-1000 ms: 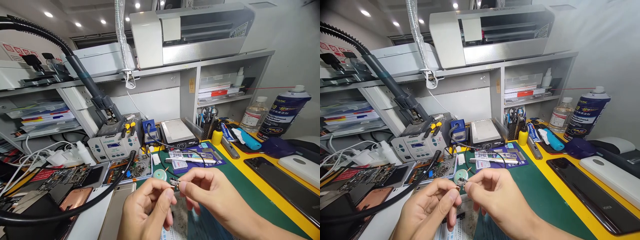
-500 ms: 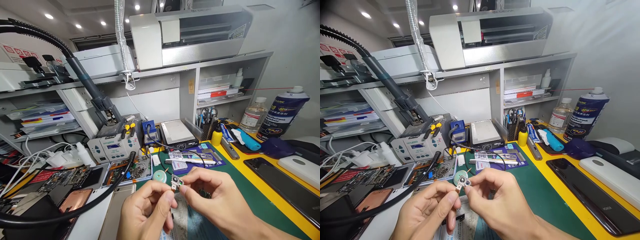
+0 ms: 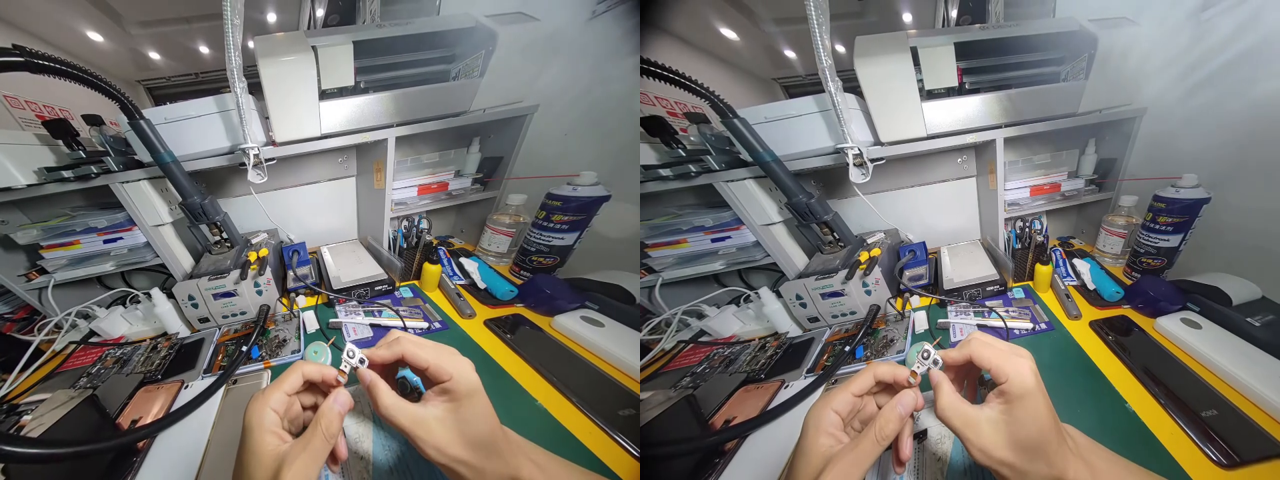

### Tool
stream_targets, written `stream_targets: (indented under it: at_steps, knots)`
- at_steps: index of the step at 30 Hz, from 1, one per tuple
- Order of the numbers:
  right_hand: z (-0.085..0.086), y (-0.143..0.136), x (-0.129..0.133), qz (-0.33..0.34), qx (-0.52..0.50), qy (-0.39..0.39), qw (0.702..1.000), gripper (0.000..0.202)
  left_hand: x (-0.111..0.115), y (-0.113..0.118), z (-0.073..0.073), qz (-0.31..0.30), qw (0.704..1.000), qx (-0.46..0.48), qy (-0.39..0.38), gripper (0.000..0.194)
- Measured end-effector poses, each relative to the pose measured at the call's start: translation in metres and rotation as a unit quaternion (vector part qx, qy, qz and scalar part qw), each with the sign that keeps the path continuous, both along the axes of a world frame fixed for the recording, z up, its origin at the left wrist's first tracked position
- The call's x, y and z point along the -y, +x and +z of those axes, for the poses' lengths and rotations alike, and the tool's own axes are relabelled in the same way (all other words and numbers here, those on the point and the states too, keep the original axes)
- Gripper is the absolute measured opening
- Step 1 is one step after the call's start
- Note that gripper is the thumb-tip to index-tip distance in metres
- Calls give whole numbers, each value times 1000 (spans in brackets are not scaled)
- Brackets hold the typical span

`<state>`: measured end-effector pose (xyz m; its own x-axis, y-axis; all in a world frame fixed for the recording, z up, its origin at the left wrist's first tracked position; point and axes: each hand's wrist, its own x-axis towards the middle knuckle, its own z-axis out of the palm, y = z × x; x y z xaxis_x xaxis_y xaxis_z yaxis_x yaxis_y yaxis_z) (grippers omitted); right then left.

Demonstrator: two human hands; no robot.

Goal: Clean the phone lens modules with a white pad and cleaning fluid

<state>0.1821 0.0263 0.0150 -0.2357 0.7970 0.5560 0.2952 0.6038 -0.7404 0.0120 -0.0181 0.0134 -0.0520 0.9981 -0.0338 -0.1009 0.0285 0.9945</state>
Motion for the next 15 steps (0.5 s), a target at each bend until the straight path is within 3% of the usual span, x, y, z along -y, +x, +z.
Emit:
stream_targets:
  at_steps: [5, 15]
  knots:
    - [-3, 0, 0, 11, 9, 69, 997, 4, -3, -4, 0, -28, 1000, 7, -14, 45]
    - [-5, 1, 2, 22, 35, 63, 997, 8, -4, -4, 0, -33, 999, 8, -15, 46]
